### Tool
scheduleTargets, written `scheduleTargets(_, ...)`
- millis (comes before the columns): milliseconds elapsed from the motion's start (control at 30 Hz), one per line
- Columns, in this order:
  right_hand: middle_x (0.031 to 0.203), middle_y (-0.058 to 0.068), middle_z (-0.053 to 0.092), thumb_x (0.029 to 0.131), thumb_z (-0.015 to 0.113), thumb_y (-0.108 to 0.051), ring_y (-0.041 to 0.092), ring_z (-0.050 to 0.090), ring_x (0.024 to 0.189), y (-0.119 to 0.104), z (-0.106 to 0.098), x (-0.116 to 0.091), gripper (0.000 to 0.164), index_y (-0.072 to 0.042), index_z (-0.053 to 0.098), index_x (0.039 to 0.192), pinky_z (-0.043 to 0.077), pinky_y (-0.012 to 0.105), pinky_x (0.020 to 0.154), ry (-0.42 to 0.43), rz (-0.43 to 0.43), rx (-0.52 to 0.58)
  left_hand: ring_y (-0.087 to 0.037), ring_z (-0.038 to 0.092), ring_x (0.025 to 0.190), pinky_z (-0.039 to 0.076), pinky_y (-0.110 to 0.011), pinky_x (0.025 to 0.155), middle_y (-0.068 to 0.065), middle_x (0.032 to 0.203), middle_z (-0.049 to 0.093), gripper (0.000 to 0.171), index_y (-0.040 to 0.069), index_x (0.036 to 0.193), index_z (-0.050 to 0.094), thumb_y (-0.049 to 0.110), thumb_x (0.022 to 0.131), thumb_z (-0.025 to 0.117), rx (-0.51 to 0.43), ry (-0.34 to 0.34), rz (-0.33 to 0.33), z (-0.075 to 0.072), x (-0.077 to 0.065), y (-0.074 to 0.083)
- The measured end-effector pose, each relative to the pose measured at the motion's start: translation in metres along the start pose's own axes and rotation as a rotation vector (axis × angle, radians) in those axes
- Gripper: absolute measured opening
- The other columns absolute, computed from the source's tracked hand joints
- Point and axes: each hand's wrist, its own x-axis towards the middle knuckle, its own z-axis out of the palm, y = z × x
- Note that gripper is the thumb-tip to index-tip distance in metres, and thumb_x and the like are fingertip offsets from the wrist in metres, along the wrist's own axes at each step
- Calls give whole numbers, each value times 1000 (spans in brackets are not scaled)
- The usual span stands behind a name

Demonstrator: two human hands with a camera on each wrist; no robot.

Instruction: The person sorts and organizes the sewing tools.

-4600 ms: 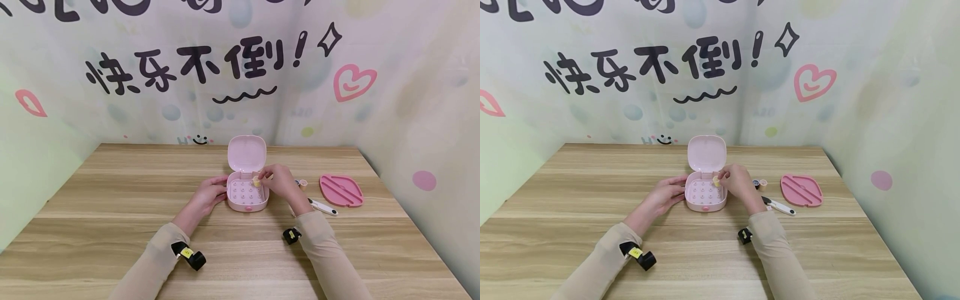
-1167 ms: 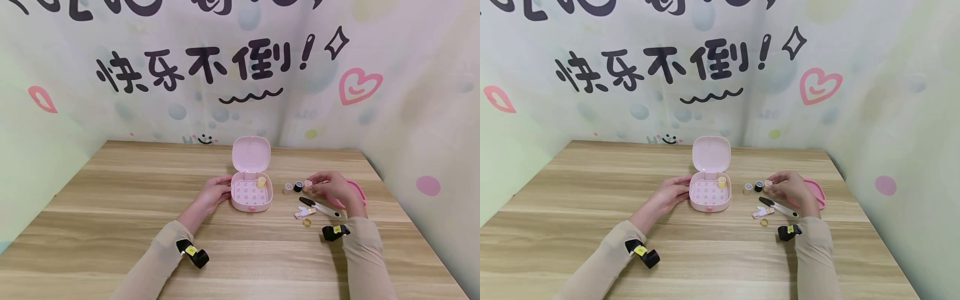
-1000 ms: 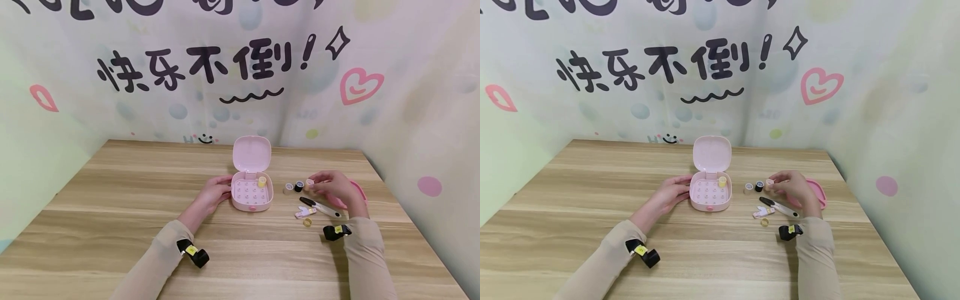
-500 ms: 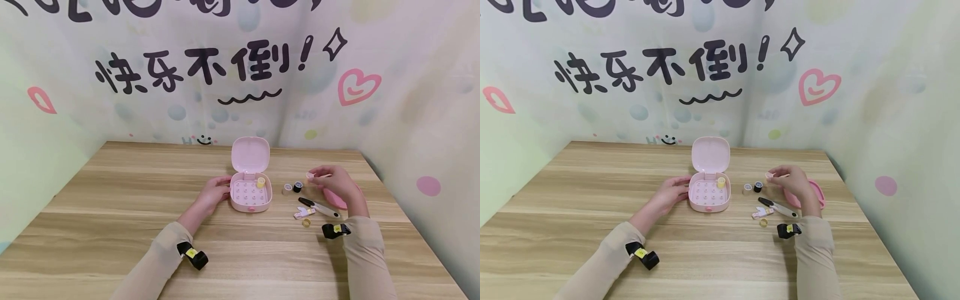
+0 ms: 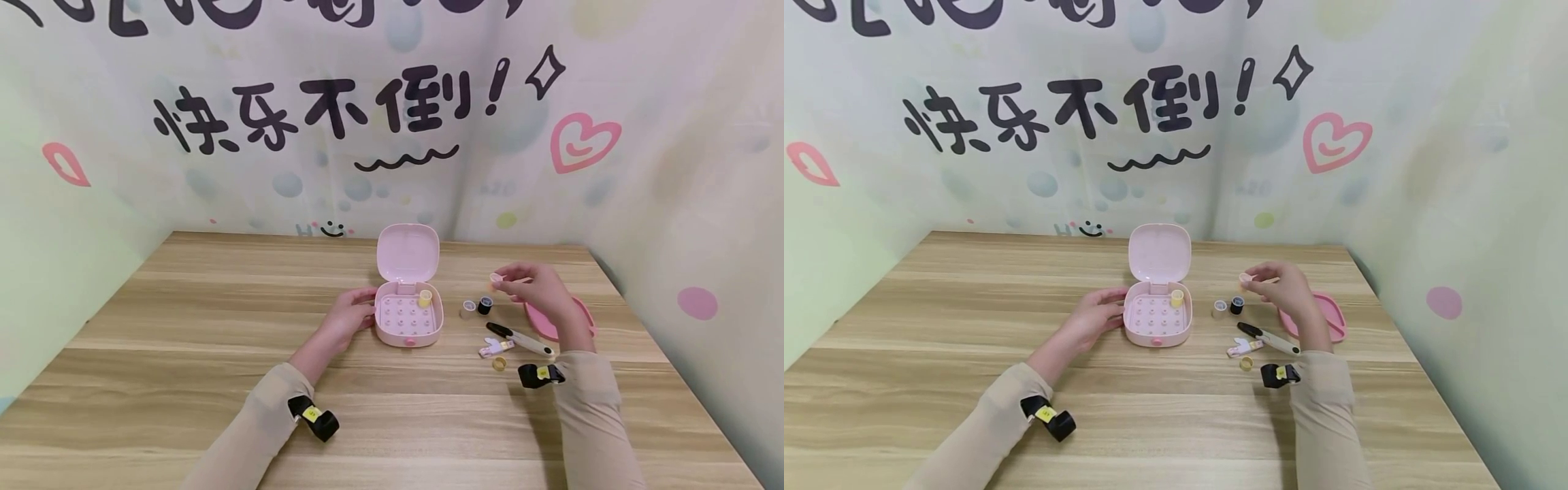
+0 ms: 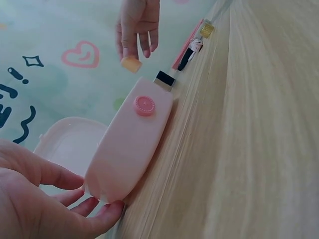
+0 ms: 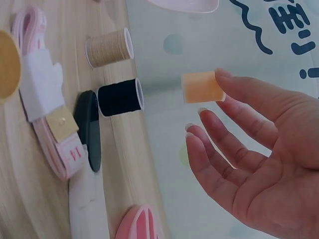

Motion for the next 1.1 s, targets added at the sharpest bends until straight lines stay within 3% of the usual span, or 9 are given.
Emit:
scheduleTargets(467,117,25,72,100,74,-20,32,69,106,-18,15,3,40,8,68,129,64,41,84,-3,-61,26,-40,54,135,48,-54,116,-31,156,47,50,-13,150,47,-11,100,46,11,-21,4,-2,0,0)
scheduleTargets(733,119,23,72,100,75,-21,28,67,107,-24,25,8,39,5,70,128,61,36,85,-2,-44,63,-40,53,135,48,-54,116,-31,155,48,49,-12,150,47,-11,101,46,17,-30,5,-2,0,0)
scheduleTargets(1100,109,22,73,99,75,-18,33,68,93,-29,37,12,35,6,71,125,63,37,77,-3,-77,54,-40,54,136,48,-54,116,-31,155,48,49,-12,150,48,-11,101,47,20,-24,-2,-2,1,0)
